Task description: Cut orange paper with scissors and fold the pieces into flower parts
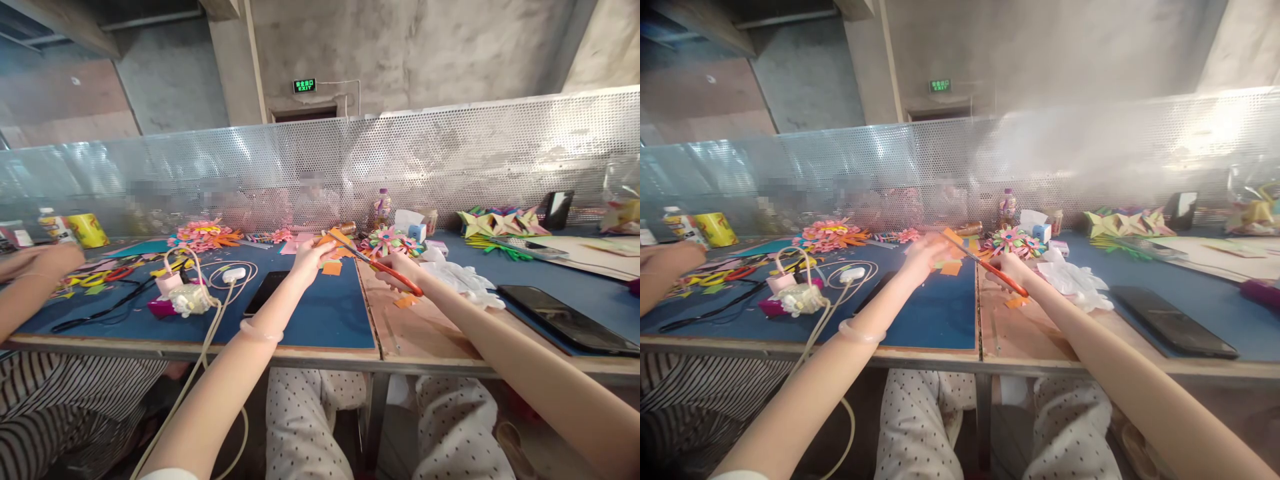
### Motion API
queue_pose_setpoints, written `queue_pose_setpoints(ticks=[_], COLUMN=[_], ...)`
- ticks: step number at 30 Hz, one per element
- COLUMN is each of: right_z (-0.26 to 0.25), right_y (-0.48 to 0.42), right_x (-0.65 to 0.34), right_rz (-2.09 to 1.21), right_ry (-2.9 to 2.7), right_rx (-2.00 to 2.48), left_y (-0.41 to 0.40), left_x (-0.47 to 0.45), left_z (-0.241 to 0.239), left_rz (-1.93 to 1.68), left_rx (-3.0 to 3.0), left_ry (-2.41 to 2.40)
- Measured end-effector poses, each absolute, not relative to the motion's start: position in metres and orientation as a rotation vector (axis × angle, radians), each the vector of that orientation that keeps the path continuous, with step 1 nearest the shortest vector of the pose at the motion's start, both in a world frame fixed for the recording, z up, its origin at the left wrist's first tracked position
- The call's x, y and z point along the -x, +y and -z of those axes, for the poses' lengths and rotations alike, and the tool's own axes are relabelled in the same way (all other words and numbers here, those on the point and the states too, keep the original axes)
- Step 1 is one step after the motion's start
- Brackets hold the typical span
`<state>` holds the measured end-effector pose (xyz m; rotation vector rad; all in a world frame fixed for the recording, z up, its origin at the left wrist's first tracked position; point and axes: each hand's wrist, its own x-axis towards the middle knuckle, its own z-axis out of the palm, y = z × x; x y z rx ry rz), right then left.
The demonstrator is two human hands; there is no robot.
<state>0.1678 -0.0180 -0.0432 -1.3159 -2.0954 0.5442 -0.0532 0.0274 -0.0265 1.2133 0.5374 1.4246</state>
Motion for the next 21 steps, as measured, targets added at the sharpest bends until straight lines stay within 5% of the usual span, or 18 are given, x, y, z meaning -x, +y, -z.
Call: queue_pose_setpoints(ticks=[21], right_z=[0.054], right_y=[-0.007], right_x=[-0.161], right_rz=[-0.165], right_ry=[-1.985], right_rx=[1.38], left_y=[0.027], left_x=[0.057], left_z=[0.025], left_rz=[-1.418], left_rx=[-1.14], left_ry=[0.621])
